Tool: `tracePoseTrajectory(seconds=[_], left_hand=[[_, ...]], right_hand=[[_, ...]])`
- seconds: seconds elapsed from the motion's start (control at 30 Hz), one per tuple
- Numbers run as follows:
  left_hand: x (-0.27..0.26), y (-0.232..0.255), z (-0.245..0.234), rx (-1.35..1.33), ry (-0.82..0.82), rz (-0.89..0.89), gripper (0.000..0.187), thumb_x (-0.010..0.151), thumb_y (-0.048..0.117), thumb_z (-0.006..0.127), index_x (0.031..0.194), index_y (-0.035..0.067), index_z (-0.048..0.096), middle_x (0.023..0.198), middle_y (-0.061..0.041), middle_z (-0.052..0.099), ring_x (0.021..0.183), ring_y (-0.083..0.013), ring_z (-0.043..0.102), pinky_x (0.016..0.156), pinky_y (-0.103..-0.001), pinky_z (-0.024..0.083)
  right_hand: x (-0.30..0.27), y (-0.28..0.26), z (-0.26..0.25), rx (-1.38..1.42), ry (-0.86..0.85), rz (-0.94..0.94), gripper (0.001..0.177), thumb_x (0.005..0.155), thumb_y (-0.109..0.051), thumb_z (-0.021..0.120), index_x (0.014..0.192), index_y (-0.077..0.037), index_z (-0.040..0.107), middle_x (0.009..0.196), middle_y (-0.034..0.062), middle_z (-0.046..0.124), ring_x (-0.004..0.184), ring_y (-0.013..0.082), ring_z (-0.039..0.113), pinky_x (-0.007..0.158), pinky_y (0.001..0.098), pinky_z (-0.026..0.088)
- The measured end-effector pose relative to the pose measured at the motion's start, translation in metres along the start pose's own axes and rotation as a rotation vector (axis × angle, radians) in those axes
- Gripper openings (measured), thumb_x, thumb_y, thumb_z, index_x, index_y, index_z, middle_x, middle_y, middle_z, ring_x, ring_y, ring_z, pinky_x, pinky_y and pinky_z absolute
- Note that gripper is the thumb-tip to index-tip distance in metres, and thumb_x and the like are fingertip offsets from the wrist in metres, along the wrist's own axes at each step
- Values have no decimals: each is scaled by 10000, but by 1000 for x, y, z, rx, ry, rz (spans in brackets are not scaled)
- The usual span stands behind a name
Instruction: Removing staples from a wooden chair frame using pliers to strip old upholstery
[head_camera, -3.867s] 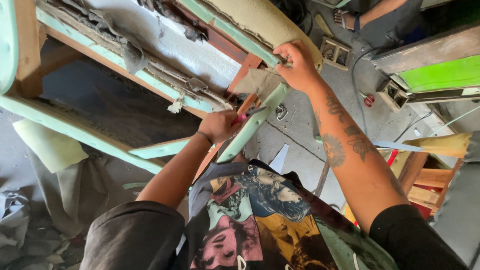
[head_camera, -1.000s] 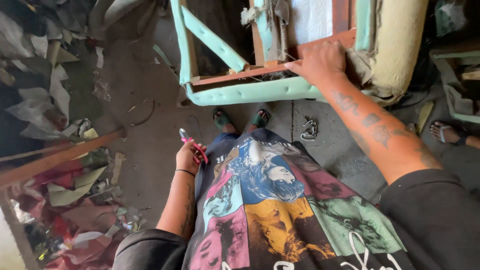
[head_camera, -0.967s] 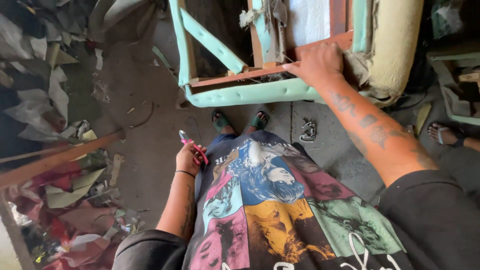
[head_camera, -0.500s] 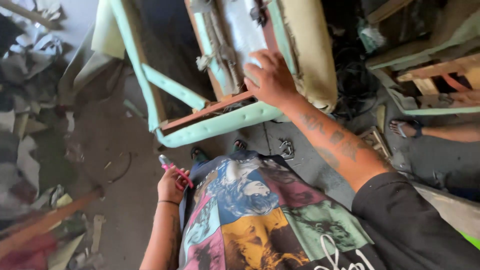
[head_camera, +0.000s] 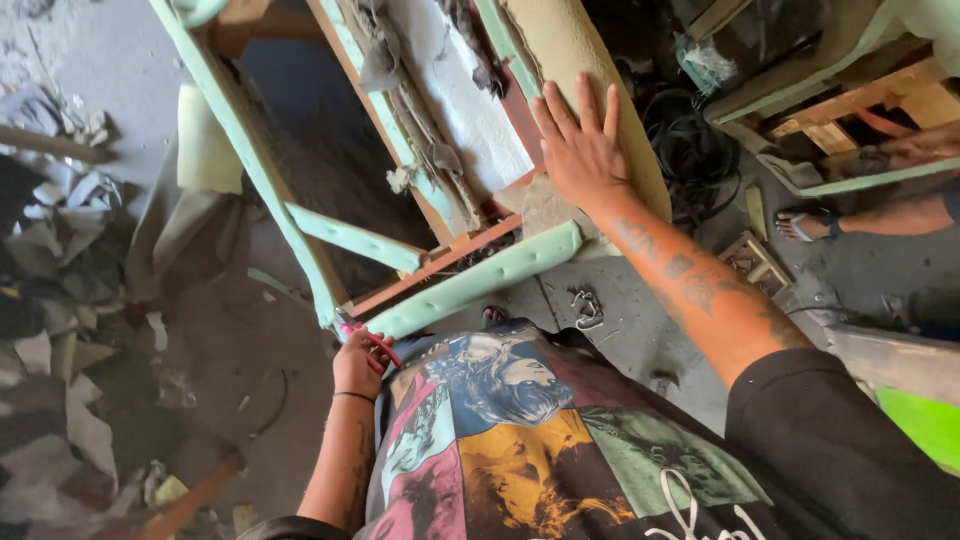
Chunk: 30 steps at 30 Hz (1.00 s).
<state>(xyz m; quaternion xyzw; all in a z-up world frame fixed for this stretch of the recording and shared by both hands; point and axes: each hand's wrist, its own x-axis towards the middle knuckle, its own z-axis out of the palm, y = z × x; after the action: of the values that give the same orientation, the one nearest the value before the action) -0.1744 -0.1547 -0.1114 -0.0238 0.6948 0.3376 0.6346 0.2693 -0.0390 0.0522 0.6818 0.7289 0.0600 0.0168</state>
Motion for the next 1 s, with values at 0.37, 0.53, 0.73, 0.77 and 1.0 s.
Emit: tracePoseTrajectory(seconds=[0.37, 0.53, 0.73, 0.77, 1.0], left_hand=[[21, 153, 30, 248, -197, 110, 215, 960, 212, 587, 1042, 13, 594, 946, -122, 663, 825, -251, 715, 634, -333, 507], [46, 185, 32, 286, -347, 137, 233, 998, 208, 548, 978, -11, 625, 865, -120, 667, 795, -243, 720, 592, -297, 512], [11, 195, 68, 300, -380, 198, 250, 1023, 233, 535, 945, 14, 627, 862, -80, 627, 756, -194, 692, 496, -289, 400], [10, 191, 74, 261, -401, 228, 264, 1017, 255, 544, 957, 17, 641, 859, -81, 646, 772, -201, 702, 505, -291, 412], [-12, 114, 111, 104, -430, 154, 244, 972, 227, 542, 1008, -2, 619, 915, -101, 669, 815, -243, 689, 716, -360, 557]], right_hand=[[-2, -8, 0, -85, 93, 74, 427, 1036, -212, 514, 1461, -227, 540, 1526, 2, 521, 1525, 356, 297, 1203, 609, 118], [8, -6, -7, -20, 275, 68, 426, 895, -223, 788, 1313, -212, 706, 1239, 25, 791, 1453, 315, 476, 1209, 539, 225], [23, 18, -45, 5, 303, -27, 450, 984, -228, 802, 1410, -133, 693, 1510, 148, 476, 1413, 387, 391, 1104, 630, 265], [19, 21, -55, 111, 59, 112, 506, 996, -351, 647, 1483, -237, 570, 1616, 115, 283, 1481, 388, 249, 1145, 651, 160], [-31, 59, -39, 546, -139, 42, 737, 821, -187, 831, 1495, -235, 537, 1711, 181, 17, 1556, 466, 129, 1235, 601, 243]])
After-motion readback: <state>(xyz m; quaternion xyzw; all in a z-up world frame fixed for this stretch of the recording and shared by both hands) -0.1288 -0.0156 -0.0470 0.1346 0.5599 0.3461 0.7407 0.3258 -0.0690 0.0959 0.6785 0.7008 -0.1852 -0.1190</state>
